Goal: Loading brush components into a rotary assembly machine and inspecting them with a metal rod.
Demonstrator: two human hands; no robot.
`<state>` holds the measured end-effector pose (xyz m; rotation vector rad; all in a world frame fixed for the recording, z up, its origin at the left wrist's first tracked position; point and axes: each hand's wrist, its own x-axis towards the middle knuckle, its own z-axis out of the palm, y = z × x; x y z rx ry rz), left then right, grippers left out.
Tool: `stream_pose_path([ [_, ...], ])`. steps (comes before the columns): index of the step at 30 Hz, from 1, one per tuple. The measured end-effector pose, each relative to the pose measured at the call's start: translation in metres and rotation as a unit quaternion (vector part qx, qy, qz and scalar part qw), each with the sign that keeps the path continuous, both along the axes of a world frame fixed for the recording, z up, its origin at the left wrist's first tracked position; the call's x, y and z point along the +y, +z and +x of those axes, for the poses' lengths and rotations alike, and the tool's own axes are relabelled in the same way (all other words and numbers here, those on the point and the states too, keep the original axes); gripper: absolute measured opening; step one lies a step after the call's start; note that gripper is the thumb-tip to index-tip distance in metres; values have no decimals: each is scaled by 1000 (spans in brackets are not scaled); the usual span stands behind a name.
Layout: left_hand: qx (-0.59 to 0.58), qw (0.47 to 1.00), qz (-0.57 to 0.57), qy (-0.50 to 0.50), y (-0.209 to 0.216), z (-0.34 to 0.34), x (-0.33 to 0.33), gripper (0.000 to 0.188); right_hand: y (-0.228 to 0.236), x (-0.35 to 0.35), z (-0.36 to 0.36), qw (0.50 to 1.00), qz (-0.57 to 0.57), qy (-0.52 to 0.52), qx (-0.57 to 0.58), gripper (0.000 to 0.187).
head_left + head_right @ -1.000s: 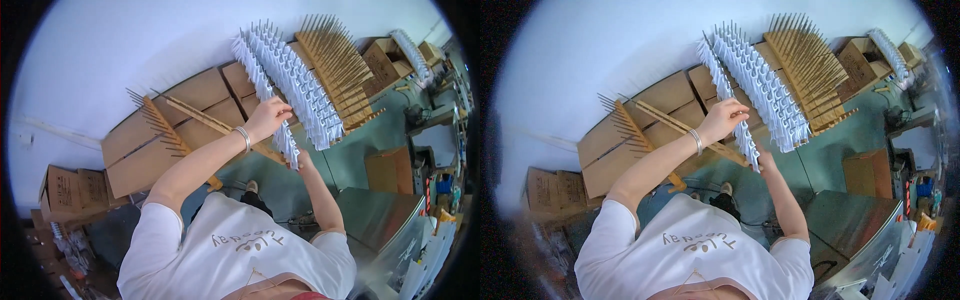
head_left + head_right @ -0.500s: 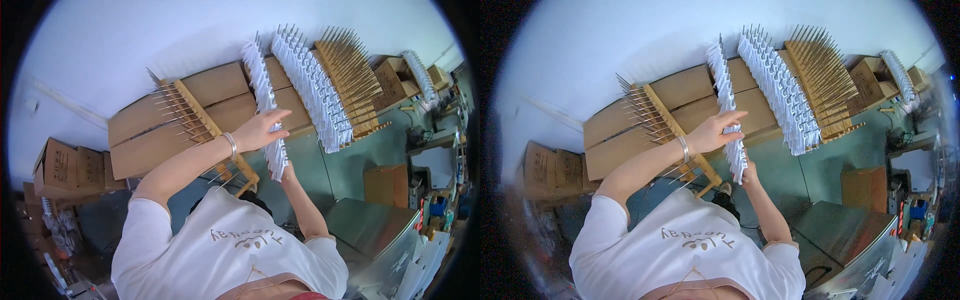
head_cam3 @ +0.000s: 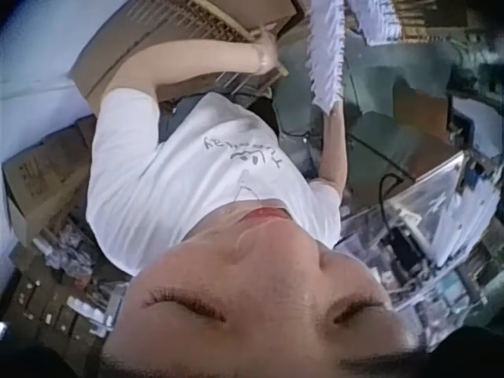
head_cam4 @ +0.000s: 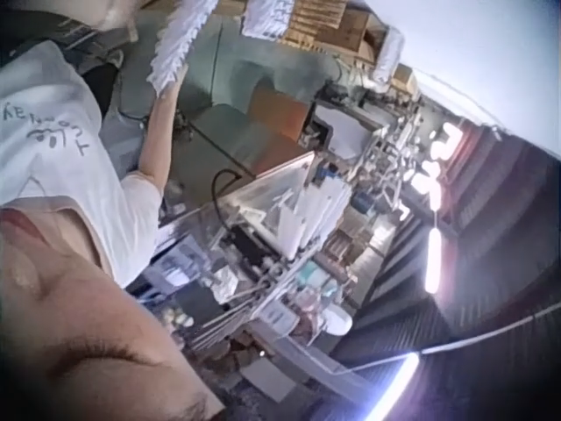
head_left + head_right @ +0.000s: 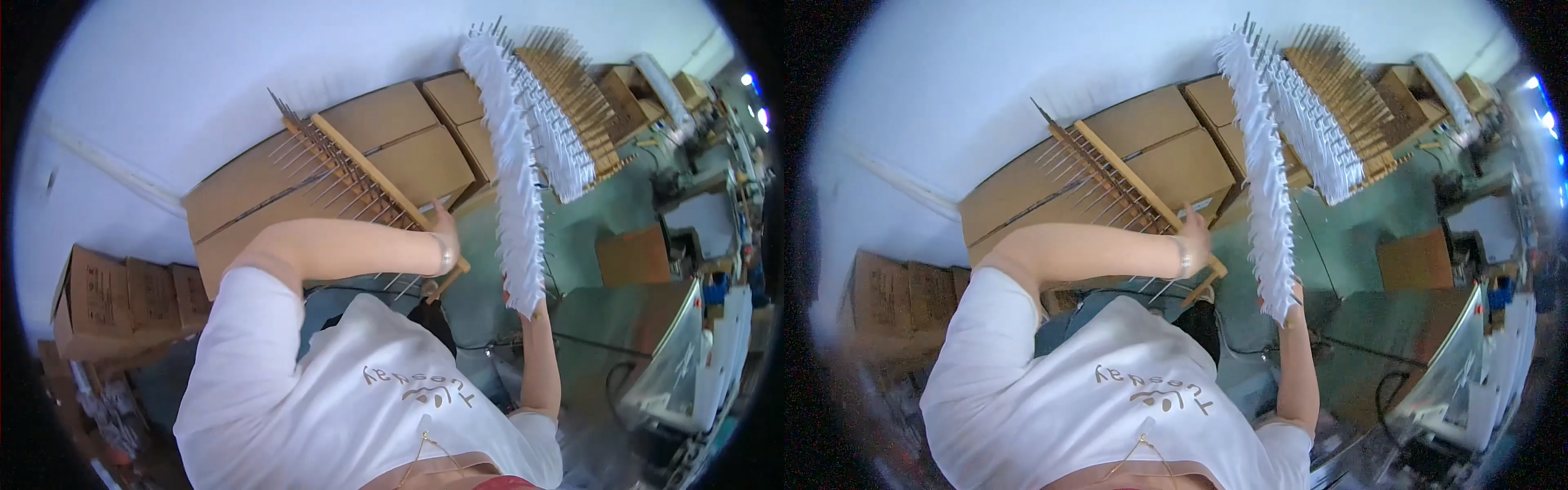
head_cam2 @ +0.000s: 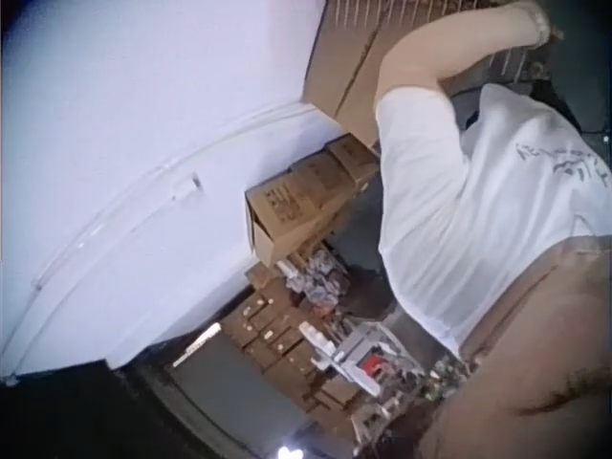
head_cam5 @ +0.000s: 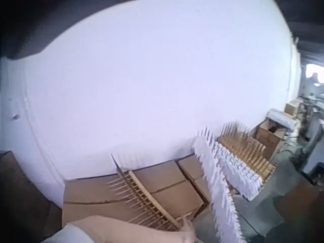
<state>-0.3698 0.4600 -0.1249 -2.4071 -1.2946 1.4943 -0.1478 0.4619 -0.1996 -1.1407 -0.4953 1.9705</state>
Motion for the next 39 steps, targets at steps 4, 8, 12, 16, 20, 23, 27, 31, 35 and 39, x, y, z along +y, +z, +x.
stream_pose_path([
  [4,12,997,-66,28,-64,28,-7,56,4,-78,17,956,-99,-240,139,30],
  [8,158,983,-35,-91,-73,49,-21,47,26,-178,15,983,-3,-177,43,32],
  [12,-13,969,84,-233,-36,28,-32,30,67,-261,1,941,-99,-185,-264,45],
  [16,-139,935,-94,-313,-11,21,17,25,99,-319,-6,942,-73,-321,-70,52],
  [20,-75,931,-215,-286,-20,42,66,32,100,-367,-8,915,-138,-343,-159,52],
  [23,-16,924,-286,-254,-28,54,92,37,91,-403,-15,902,-148,-369,-171,53],
  [27,66,921,-369,-109,-50,60,98,26,90,-449,-41,886,-185,-379,-191,54],
  [31,214,878,-421,-82,-81,59,108,20,99,-469,-84,843,-193,-469,-180,51],
  [35,227,850,-468,83,-91,22,116,21,108,-480,-122,816,-229,-481,-222,48],
  [39,190,873,-448,37,-60,18,99,31,108,-496,-142,783,-252,-521,-230,47],
])
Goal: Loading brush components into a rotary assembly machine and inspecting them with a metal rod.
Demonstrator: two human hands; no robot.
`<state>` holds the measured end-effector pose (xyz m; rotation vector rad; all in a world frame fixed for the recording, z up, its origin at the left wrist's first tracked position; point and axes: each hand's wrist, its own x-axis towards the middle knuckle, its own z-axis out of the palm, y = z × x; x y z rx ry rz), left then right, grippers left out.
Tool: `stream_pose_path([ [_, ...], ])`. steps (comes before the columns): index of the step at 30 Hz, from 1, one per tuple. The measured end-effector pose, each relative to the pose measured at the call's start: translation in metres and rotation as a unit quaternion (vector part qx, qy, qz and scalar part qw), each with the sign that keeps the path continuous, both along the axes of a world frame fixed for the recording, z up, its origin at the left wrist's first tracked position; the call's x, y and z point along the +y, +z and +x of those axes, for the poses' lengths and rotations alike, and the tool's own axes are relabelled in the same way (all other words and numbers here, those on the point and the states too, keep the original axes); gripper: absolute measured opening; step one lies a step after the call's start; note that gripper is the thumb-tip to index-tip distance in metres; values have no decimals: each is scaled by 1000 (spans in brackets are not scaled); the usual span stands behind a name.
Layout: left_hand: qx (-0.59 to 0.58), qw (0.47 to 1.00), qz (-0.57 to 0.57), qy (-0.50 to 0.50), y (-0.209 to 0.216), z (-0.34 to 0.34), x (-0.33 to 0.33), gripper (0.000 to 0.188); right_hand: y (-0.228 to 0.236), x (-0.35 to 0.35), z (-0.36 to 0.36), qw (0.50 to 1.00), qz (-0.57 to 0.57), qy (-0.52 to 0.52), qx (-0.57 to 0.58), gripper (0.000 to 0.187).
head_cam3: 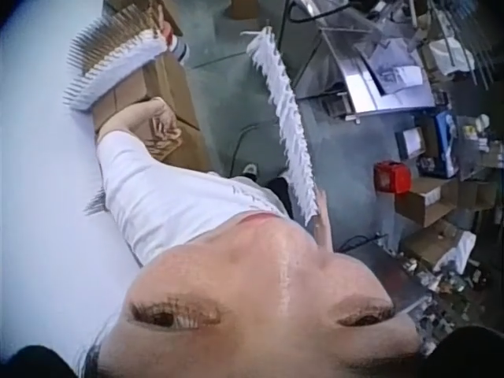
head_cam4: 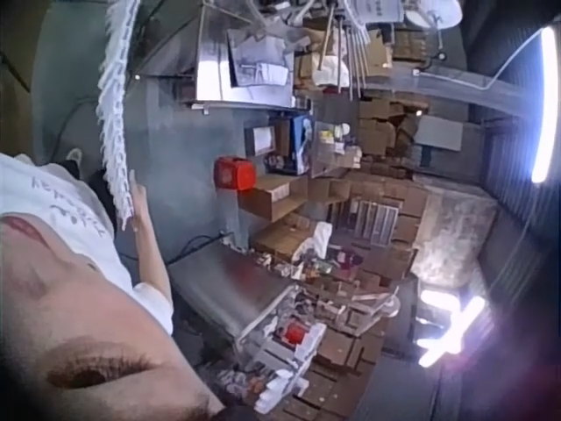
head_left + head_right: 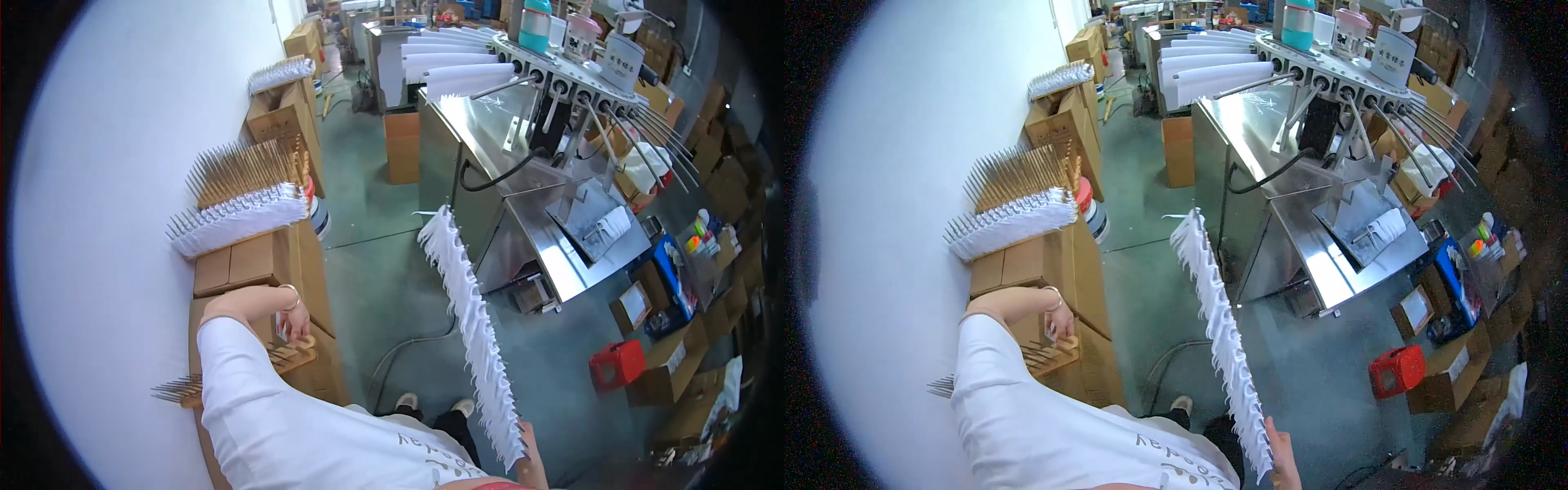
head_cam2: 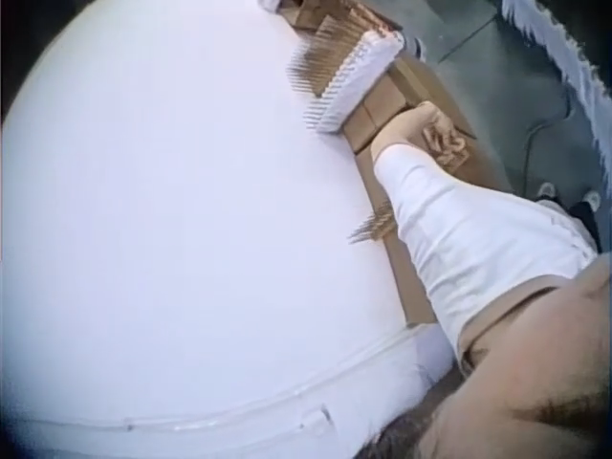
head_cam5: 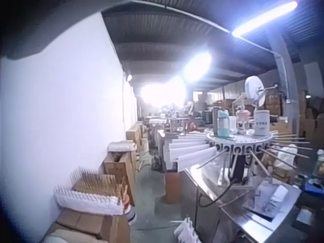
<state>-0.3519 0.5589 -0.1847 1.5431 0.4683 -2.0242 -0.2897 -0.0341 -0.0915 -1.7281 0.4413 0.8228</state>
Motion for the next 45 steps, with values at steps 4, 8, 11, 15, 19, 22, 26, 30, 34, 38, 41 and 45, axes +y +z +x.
stream_pose_path([
  [4,-241,938,146,-203,92,55,-27,20,-13,-23,-2,1000,13,4,-6,46],
  [8,-457,848,95,252,201,115,-86,69,-23,-61,6,999,44,12,-17,45],
  [11,-388,843,-55,368,247,146,-163,84,-25,-107,20,999,18,22,-16,44],
  [15,-275,866,-180,377,245,176,-285,91,-40,-196,40,998,-49,44,-17,44],
  [19,-205,895,-206,338,218,212,-398,89,-65,-319,53,996,-77,25,-48,46],
  [22,-138,906,-202,345,197,239,-480,88,-75,-416,56,990,-89,50,-95,51],
  [26,-14,905,-231,358,179,291,-624,87,-67,-550,56,992,-100,21,-71,56],
  [30,49,908,-226,349,151,350,-750,79,-55,-656,63,986,-159,-43,-16,55],
  [34,115,903,-248,332,120,400,-811,66,-63,-704,80,985,-161,-55,-25,55],
  [38,152,905,-285,276,79,463,-842,51,-81,-731,131,982,-171,-70,-39,52],
  [41,205,871,-322,309,60,512,-850,46,-79,-759,204,982,-179,-53,-11,53],
  [45,273,790,-384,392,57,571,-855,39,-46,-791,346,976,-205,18,-75,50],
])
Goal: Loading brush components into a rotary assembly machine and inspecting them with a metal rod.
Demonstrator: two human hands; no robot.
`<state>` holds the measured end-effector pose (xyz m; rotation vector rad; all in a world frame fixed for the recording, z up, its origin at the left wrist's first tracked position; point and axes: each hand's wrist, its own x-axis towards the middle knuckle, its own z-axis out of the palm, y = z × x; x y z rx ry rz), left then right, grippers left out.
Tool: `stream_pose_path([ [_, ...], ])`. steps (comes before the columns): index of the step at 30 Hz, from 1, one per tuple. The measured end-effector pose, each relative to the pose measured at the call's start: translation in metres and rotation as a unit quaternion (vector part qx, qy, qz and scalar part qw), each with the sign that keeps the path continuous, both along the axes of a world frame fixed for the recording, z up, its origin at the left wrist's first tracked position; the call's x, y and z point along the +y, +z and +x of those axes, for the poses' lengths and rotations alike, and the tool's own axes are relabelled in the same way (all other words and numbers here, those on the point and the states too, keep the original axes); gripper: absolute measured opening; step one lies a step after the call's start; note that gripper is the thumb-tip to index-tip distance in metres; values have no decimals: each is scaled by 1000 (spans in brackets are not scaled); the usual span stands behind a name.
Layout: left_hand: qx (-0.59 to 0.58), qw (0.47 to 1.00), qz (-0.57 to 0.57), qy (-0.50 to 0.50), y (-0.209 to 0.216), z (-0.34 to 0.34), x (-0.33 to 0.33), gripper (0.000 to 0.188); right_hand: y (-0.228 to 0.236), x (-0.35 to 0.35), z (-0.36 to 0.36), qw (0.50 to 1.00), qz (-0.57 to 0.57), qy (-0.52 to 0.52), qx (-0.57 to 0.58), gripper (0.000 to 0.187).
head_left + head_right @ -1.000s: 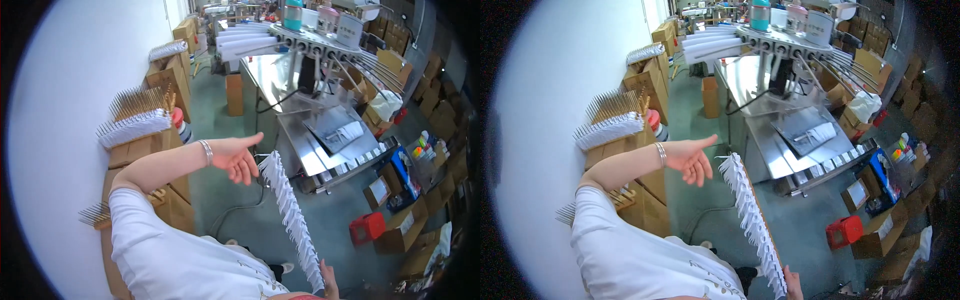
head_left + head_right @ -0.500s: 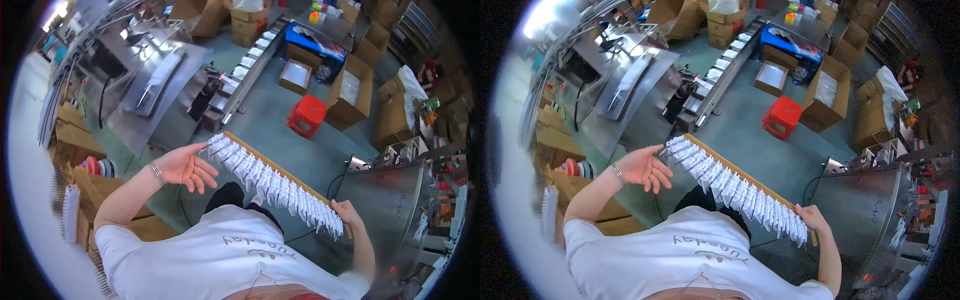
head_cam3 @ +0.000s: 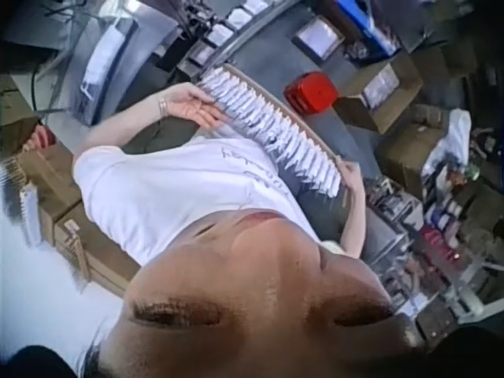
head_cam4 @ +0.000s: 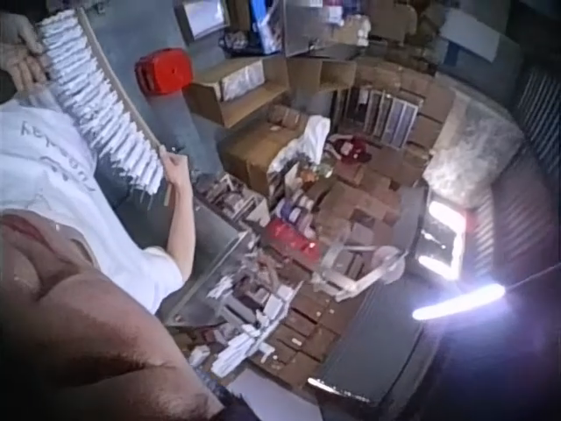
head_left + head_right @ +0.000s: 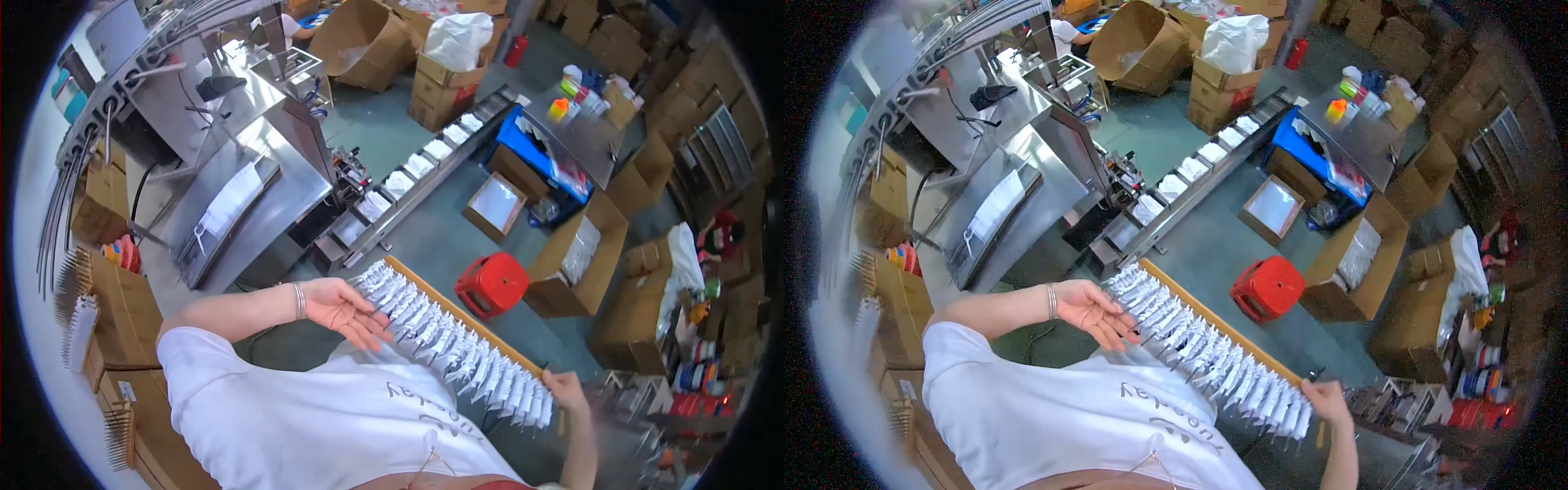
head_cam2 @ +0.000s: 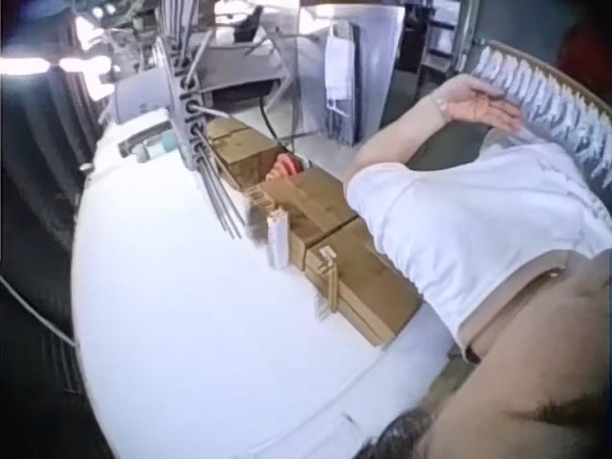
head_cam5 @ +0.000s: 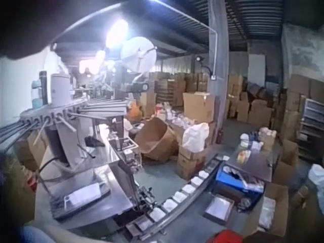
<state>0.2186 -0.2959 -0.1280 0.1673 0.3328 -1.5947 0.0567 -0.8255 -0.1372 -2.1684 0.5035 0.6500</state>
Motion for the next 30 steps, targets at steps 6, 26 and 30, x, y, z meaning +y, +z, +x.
stream_pose_path([
  [6,-32,977,22,209,17,49,9,18,46,-4,217,984,-38,165,-47,52],
  [26,-75,763,74,638,24,204,-143,47,124,152,842,760,-59,613,-207,51],
  [30,-115,716,78,684,33,250,-152,49,178,133,847,706,82,413,-570,24],
])
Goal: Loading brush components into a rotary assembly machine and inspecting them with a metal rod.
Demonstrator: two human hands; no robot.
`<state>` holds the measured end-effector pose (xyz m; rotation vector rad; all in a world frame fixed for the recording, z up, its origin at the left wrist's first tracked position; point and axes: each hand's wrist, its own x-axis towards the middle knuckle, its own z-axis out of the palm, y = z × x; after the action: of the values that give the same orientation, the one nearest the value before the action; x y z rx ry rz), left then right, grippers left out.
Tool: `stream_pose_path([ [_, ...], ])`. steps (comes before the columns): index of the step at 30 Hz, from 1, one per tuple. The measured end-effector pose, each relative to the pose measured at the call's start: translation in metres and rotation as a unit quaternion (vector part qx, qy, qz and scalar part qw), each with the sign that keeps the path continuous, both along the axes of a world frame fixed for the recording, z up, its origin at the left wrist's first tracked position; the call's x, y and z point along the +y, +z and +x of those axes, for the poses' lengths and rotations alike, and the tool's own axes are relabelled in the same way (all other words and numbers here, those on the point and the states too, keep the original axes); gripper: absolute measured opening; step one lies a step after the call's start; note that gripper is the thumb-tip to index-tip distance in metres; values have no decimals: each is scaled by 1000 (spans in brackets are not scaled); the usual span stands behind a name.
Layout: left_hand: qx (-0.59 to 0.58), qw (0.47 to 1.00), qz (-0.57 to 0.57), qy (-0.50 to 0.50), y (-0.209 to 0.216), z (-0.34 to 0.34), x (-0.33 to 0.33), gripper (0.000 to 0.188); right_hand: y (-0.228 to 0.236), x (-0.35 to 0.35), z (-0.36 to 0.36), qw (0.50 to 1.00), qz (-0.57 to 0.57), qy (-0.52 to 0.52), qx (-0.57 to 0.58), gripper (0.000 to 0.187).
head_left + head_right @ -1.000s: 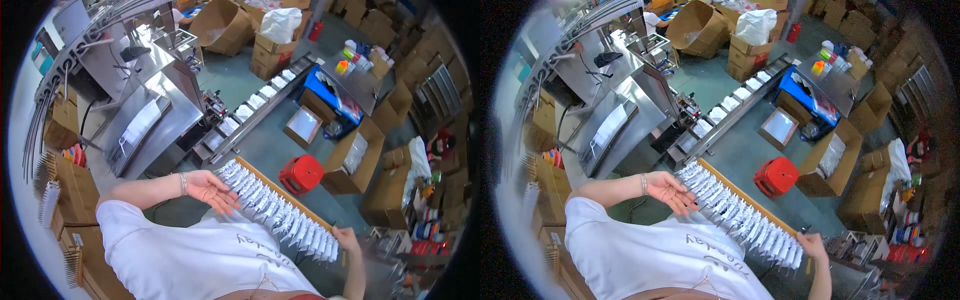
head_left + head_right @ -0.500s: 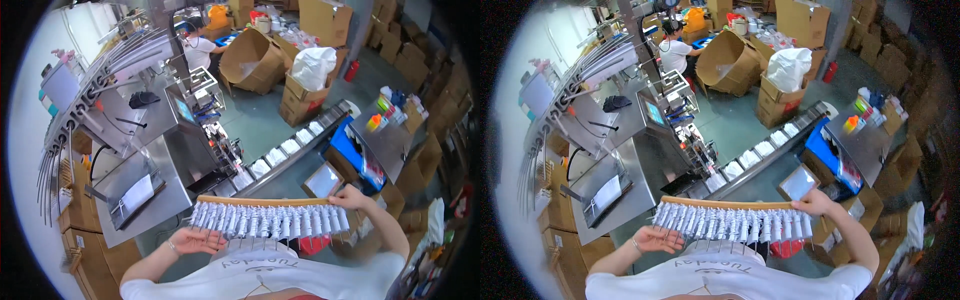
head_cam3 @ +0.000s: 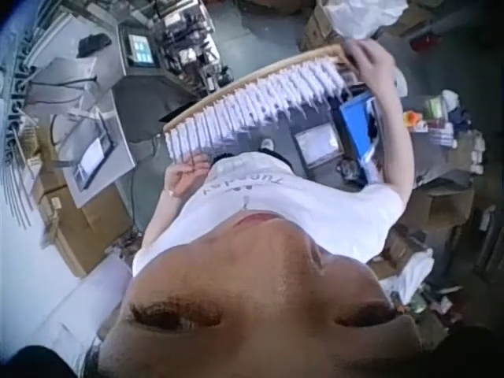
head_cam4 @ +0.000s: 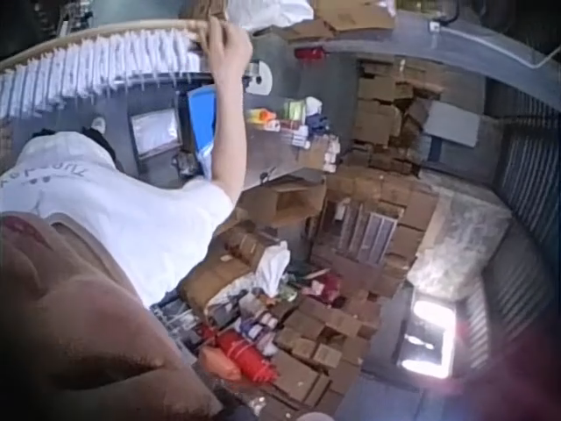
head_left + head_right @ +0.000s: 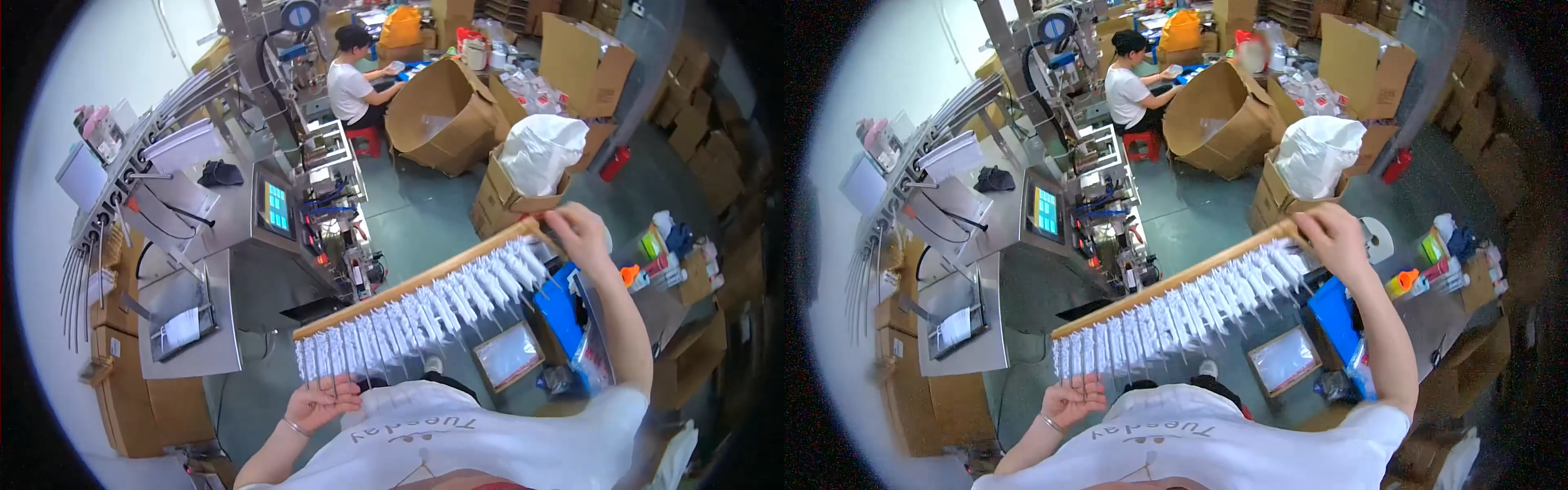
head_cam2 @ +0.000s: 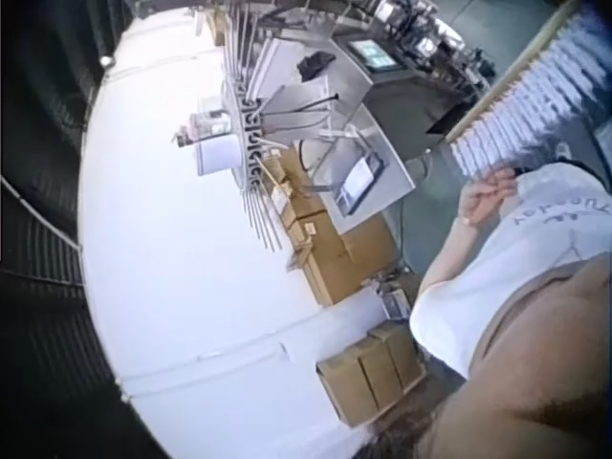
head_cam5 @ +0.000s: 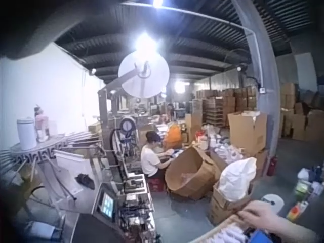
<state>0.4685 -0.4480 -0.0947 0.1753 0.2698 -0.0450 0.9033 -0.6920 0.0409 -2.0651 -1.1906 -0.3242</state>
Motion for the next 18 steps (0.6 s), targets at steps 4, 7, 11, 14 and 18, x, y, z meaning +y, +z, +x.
stream_pose_path([
  [4,-13,996,40,75,4,32,10,52,-11,-22,-16,990,-65,-126,7,26],
  [7,-13,995,71,73,7,43,30,55,-46,-10,-1,941,-24,-121,315,51],
  [11,-16,994,88,65,5,50,45,57,-74,15,16,768,53,-88,633,67],
  [14,-32,993,99,63,7,46,49,56,-76,33,6,717,105,-33,688,58],
  [18,22,990,119,67,19,30,58,47,-66,56,-16,705,76,-87,700,55],
])
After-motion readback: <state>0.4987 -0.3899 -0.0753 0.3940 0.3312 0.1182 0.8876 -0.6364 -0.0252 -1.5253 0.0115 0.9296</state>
